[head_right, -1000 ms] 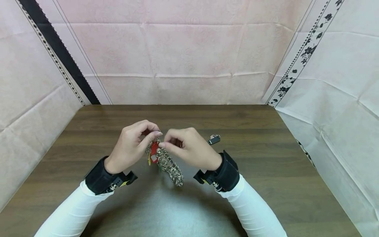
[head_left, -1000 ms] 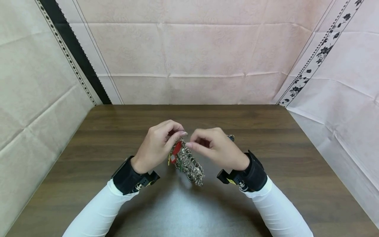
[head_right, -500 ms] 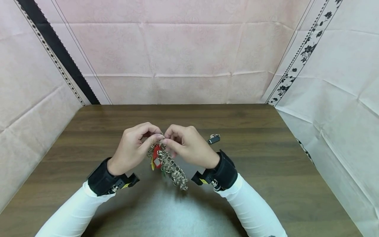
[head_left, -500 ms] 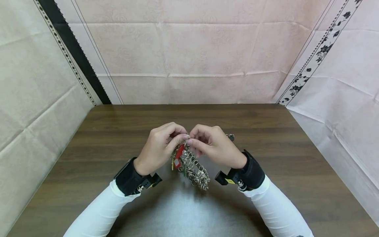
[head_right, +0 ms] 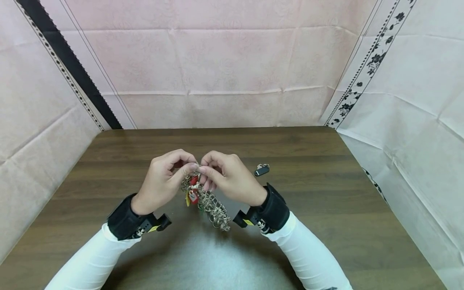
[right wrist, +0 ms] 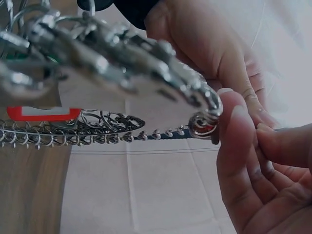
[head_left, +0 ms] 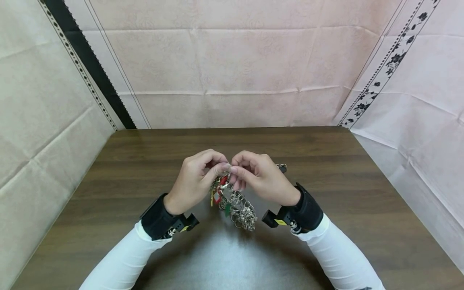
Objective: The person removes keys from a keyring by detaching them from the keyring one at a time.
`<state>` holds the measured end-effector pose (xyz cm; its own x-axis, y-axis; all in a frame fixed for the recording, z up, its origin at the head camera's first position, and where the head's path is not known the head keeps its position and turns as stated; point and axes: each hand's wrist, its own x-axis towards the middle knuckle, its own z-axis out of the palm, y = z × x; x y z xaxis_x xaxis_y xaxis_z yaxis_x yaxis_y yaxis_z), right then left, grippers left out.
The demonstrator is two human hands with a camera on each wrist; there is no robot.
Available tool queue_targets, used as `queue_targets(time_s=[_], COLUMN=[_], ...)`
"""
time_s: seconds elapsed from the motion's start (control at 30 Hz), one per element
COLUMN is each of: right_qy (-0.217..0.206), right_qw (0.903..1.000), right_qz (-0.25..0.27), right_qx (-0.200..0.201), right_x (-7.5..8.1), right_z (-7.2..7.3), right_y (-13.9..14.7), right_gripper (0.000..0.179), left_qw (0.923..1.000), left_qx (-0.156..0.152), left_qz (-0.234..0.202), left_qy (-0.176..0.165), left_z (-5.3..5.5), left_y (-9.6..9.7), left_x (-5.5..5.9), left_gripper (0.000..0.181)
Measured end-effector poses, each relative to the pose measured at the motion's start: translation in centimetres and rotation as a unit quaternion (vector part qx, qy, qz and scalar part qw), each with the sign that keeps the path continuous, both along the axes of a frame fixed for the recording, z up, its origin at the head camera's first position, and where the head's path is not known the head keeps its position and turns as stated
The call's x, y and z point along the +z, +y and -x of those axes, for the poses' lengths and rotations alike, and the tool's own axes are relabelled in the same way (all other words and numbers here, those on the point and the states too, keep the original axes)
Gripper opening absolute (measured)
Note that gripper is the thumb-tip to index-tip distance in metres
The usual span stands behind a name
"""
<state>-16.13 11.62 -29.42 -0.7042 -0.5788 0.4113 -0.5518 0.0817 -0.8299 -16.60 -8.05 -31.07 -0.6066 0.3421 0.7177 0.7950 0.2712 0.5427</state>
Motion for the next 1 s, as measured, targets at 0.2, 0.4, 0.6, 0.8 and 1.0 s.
queue_targets(time_s=[0.2, 0.4, 0.6, 0.8, 1.0], right_qy=[0.015, 0.024, 0.032, 0.053, 0.059], right_qw=[0.9997, 0.9987, 0.9983, 0.9967, 0.9956], right_qz=[-0.009, -0.021, -0.027, -0.053, -0.072], right_qx=[-0.016, -0.039, -0.04, -0.031, -0.014], right_x=[0.2, 0.4, 0.6, 0.7, 0.7], right_z=[-0.1, -0.1, 0.0, 0.2, 0.2], right_y=[0.2, 0.6, 0.9, 1.3, 1.4], right_gripper=[0.009, 0.007, 0.008, 0.007, 0.008], left_qw=[0.9996, 0.996, 0.9954, 0.9951, 0.9945], left_qx=[-0.016, -0.063, -0.063, -0.062, -0.055], left_qz=[0.017, 0.054, 0.069, 0.073, 0.087], left_qy=[-0.019, -0.031, -0.021, -0.026, -0.021], left_z=[0.1, 0.4, 0.6, 0.6, 0.3], left_y=[0.1, -0.2, -0.5, -0.7, -0.8], left_x=[0.0, 0.2, 0.2, 0.5, 0.7], left_gripper=[0.01, 0.02, 0.023, 0.014, 0.011])
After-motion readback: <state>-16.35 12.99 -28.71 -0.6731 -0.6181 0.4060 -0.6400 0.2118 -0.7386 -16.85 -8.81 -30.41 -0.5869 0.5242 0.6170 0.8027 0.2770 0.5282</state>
